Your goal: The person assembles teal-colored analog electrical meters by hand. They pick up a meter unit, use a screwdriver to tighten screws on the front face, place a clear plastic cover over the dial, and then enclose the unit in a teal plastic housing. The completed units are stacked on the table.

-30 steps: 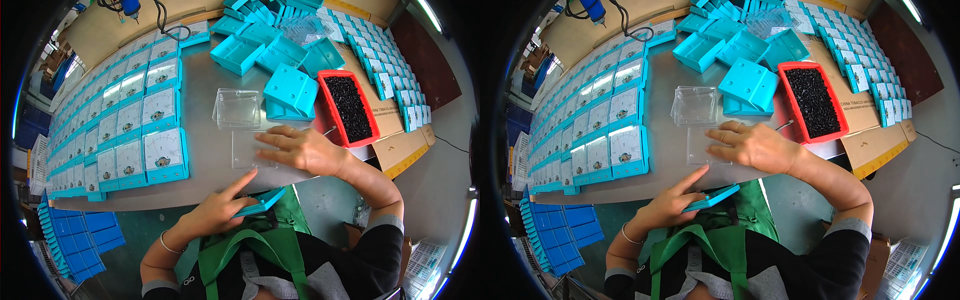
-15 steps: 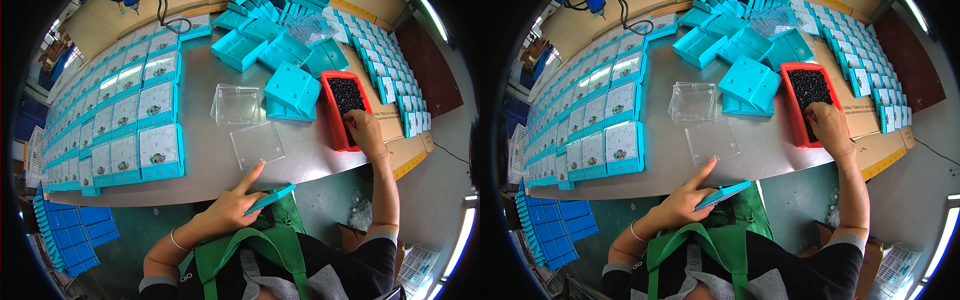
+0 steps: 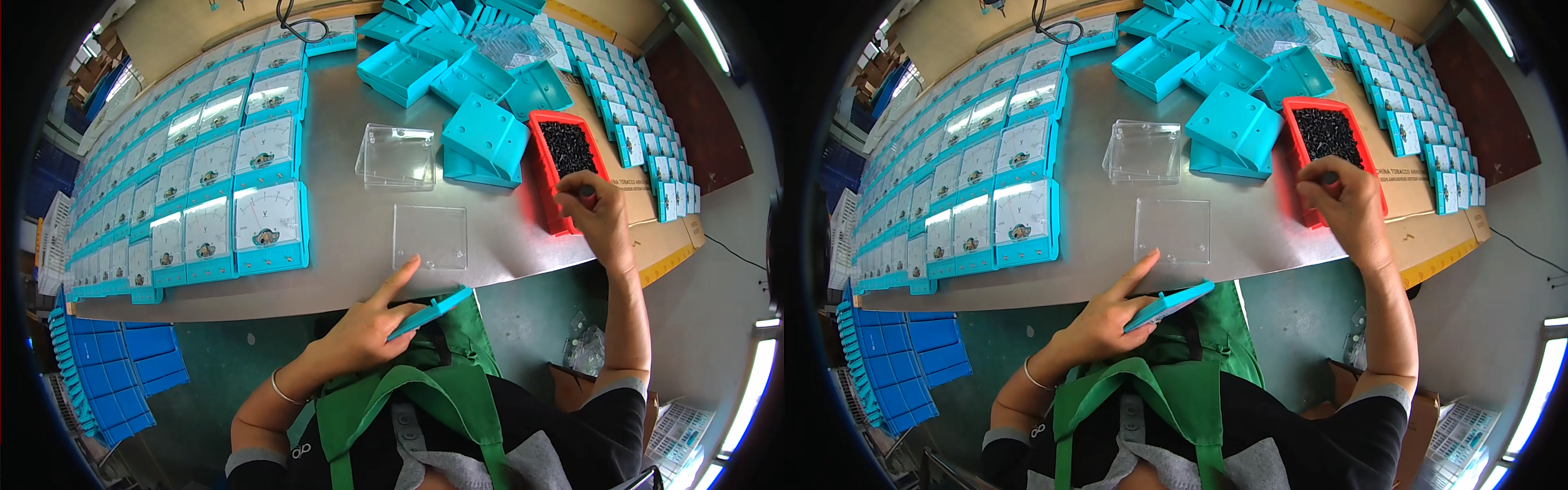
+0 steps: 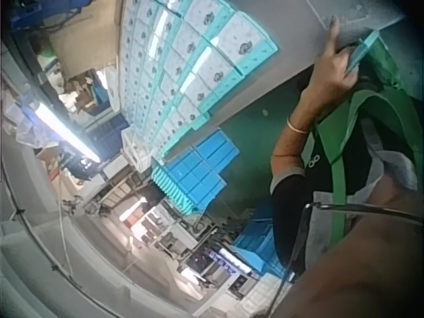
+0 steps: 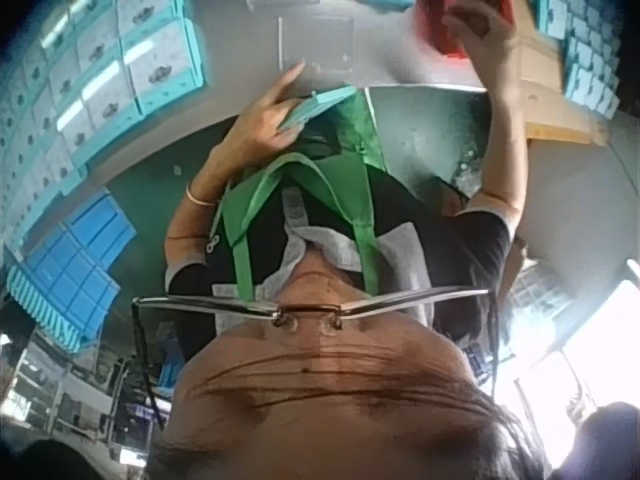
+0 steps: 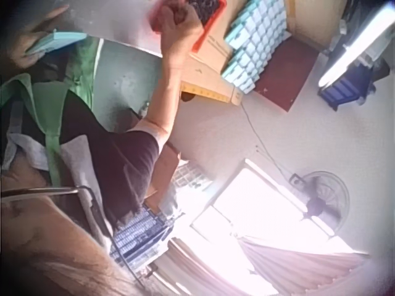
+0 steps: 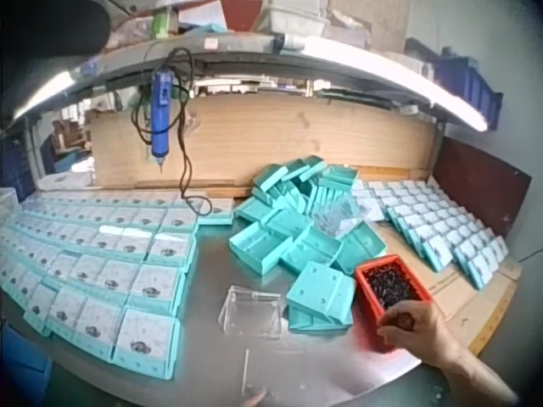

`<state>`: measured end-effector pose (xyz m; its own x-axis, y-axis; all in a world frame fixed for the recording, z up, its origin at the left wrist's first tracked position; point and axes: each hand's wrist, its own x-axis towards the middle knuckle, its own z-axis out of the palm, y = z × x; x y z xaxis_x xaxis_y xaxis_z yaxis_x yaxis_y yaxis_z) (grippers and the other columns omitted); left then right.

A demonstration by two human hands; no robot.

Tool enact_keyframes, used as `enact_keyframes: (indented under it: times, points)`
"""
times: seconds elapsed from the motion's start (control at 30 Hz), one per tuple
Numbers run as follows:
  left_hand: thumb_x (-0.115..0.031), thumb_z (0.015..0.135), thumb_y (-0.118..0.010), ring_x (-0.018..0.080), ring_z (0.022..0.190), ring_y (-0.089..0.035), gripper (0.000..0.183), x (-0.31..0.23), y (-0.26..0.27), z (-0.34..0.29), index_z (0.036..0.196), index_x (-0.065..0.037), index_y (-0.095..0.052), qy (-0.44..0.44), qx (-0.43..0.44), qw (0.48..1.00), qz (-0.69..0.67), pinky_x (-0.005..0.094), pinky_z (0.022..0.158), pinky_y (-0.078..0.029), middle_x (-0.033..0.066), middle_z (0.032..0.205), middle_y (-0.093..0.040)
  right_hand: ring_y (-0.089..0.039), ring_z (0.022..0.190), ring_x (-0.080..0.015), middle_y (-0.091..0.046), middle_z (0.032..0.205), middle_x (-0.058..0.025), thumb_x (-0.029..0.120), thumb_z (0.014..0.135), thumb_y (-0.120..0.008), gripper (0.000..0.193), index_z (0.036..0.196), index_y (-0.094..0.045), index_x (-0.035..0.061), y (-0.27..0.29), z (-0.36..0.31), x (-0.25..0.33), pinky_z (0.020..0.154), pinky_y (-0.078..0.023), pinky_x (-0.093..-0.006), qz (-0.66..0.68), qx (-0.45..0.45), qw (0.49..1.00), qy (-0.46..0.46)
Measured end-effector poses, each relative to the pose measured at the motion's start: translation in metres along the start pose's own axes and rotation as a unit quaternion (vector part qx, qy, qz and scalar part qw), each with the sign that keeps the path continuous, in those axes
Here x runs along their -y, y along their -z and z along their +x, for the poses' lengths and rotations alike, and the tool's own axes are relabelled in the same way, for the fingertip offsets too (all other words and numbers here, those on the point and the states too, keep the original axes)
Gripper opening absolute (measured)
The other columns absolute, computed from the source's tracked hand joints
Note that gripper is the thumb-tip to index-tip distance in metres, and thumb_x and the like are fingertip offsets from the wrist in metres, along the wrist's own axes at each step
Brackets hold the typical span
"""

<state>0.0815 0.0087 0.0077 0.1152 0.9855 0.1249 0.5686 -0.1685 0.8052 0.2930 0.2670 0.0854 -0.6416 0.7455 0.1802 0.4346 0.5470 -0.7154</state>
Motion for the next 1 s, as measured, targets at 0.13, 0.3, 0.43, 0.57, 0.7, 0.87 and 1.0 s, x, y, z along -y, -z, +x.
enact_keyframes:
  times: [0.13,0.3,0.43,0.57,0.7,0.87,1.0]
  points:
    - [-0.010,0.079,-0.063,0.0343,0.138,-0.029,0.032,0.001,-0.006,0.003,0.109,0.001,-0.063,0.052,0.031,0.997,-0.052,0.0388,0.107,-0.034,0.0196,0.153,-0.018,-0.066,0.069,-0.0112,-0.065,0.075,-0.0072,0.001,0.084,-0.064,0.010,0.093,-0.064,-0.0030,-0.048,-0.020,0.032,0.053,-0.048,-0.0242,0.130,0.186,0.973,-0.035]
    - [-0.010,0.079,-0.063,0.0362,0.136,-0.034,0.032,0.000,-0.012,0.008,0.109,0.000,-0.063,0.070,0.034,0.995,-0.061,0.0389,0.102,-0.039,0.0196,0.153,-0.018,-0.064,0.066,-0.0237,-0.066,0.078,-0.0121,0.001,0.075,-0.066,0.014,0.088,-0.066,0.0034,-0.090,-0.026,0.031,0.061,-0.051,-0.0335,0.017,0.208,0.970,0.127]
    - [-0.010,0.079,-0.063,0.0367,0.134,-0.035,0.032,0.002,-0.013,0.007,0.109,0.000,-0.063,0.069,0.028,0.995,-0.059,0.0391,0.101,-0.041,0.0199,0.153,-0.019,-0.064,0.066,-0.0257,-0.065,0.076,-0.0095,0.001,0.073,-0.067,0.011,0.084,-0.065,0.0042,-0.098,-0.026,0.030,0.060,-0.051,-0.0356,-0.004,0.195,0.970,0.149]
    - [-0.009,0.078,-0.064,0.0363,0.132,-0.038,0.030,0.004,-0.015,0.007,0.106,0.001,-0.064,0.058,0.015,0.997,-0.055,0.0387,0.099,-0.042,0.0203,0.152,-0.020,-0.063,0.068,-0.0267,-0.062,0.077,-0.0081,0.001,0.072,-0.067,0.010,0.081,-0.065,0.0046,-0.101,-0.021,0.029,0.059,-0.050,-0.0375,-0.014,0.210,0.967,0.146]
    - [-0.005,0.074,-0.065,0.0346,0.091,-0.065,0.032,0.009,-0.021,0.006,0.106,-0.002,-0.063,0.016,-0.023,0.999,-0.035,0.0379,0.071,-0.055,0.0192,0.152,-0.020,-0.062,0.070,-0.0289,-0.059,0.079,-0.0077,0.002,0.070,-0.067,0.008,0.076,-0.063,0.0047,-0.104,-0.016,0.030,0.059,-0.049,-0.0387,-0.065,0.224,0.955,0.181]
    - [-0.002,0.071,-0.067,0.0340,0.086,-0.066,0.033,0.013,-0.026,0.004,0.104,-0.003,-0.061,0.004,-0.027,0.999,-0.017,0.0376,0.065,-0.055,0.0183,0.153,-0.019,-0.062,0.069,-0.0269,-0.058,0.077,-0.0061,0.002,0.070,-0.068,0.009,0.073,-0.061,0.0055,-0.107,-0.006,0.033,0.059,-0.048,-0.0375,-0.119,0.289,0.925,0.217]
    - [-0.002,0.071,-0.067,0.0351,0.085,-0.066,0.034,0.020,-0.027,0.003,0.105,-0.004,-0.059,-0.007,-0.008,0.999,-0.053,0.0383,0.063,-0.055,0.0168,0.154,-0.018,-0.063,0.073,-0.0259,-0.060,0.075,-0.0044,0.012,0.068,-0.073,0.014,0.073,-0.061,0.0071,-0.102,0.012,0.037,0.060,-0.047,-0.0384,-0.129,0.364,0.911,0.145]
